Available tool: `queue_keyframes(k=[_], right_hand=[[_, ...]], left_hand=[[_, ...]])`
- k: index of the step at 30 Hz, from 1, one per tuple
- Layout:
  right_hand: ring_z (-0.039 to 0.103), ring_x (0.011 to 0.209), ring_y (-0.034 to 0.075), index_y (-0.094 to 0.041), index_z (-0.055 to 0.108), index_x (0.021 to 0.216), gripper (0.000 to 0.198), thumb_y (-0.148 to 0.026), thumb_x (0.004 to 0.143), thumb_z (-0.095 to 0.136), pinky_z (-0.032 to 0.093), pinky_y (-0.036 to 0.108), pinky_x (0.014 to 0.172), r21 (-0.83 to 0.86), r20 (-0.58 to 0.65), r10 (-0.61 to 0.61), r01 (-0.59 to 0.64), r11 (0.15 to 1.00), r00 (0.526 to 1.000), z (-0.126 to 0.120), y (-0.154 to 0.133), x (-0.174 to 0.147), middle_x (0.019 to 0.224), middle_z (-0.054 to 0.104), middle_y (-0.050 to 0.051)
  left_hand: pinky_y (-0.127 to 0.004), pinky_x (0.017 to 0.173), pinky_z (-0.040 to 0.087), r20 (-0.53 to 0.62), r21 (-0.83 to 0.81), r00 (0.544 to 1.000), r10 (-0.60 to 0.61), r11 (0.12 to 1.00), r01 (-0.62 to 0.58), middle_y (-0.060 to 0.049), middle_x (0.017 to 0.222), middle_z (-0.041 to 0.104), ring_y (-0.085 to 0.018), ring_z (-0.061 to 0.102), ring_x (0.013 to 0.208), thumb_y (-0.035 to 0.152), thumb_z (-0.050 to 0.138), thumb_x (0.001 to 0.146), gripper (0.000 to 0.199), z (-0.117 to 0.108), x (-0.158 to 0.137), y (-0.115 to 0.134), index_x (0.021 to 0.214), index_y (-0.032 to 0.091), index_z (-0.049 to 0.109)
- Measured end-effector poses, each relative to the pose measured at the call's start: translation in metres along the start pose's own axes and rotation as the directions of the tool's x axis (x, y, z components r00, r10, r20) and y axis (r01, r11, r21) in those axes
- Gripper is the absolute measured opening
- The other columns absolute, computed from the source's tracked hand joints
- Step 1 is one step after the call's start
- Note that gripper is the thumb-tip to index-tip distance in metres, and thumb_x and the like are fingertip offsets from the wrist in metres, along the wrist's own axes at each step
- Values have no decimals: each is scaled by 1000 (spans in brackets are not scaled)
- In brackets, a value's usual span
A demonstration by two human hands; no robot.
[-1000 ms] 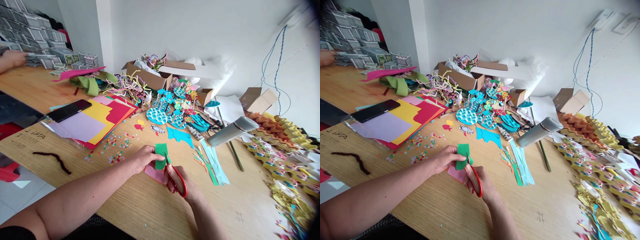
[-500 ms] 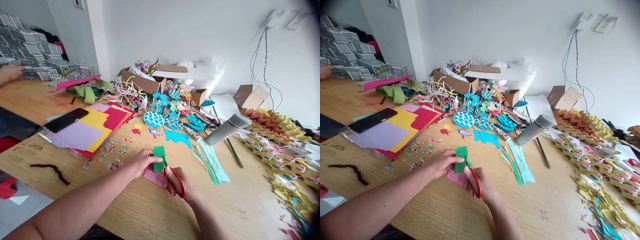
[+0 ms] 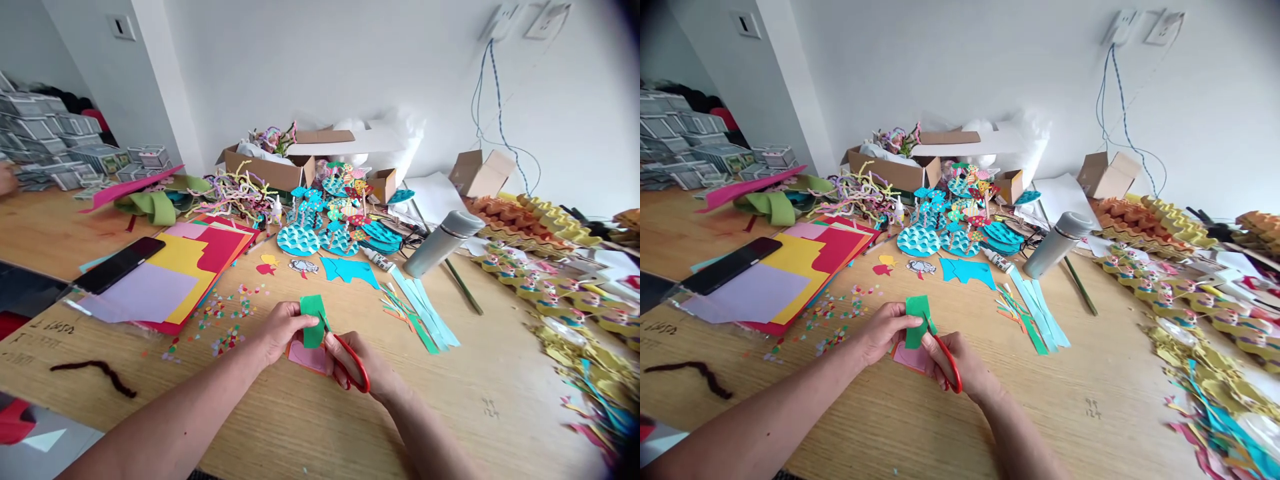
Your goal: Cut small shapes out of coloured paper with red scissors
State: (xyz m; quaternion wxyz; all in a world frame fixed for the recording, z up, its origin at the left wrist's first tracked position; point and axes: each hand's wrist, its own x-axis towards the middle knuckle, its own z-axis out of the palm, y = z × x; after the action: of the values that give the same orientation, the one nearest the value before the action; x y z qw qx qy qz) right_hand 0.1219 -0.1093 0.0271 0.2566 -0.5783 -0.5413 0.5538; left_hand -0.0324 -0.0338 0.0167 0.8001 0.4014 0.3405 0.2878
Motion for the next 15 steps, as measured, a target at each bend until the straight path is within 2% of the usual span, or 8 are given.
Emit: queue_keyframes(k=[15], right_hand=[[36, 31, 7, -15, 56, 53, 72, -78, 79, 33, 26, 21, 35, 20, 3, -36, 36, 999, 999, 0, 1, 1, 36, 44, -3]], left_hand=[[-25, 56, 43, 16, -39, 1000, -21, 999, 21, -4, 63, 65, -12, 55, 54, 32, 80, 53, 29, 2, -2, 2, 66, 10, 65]])
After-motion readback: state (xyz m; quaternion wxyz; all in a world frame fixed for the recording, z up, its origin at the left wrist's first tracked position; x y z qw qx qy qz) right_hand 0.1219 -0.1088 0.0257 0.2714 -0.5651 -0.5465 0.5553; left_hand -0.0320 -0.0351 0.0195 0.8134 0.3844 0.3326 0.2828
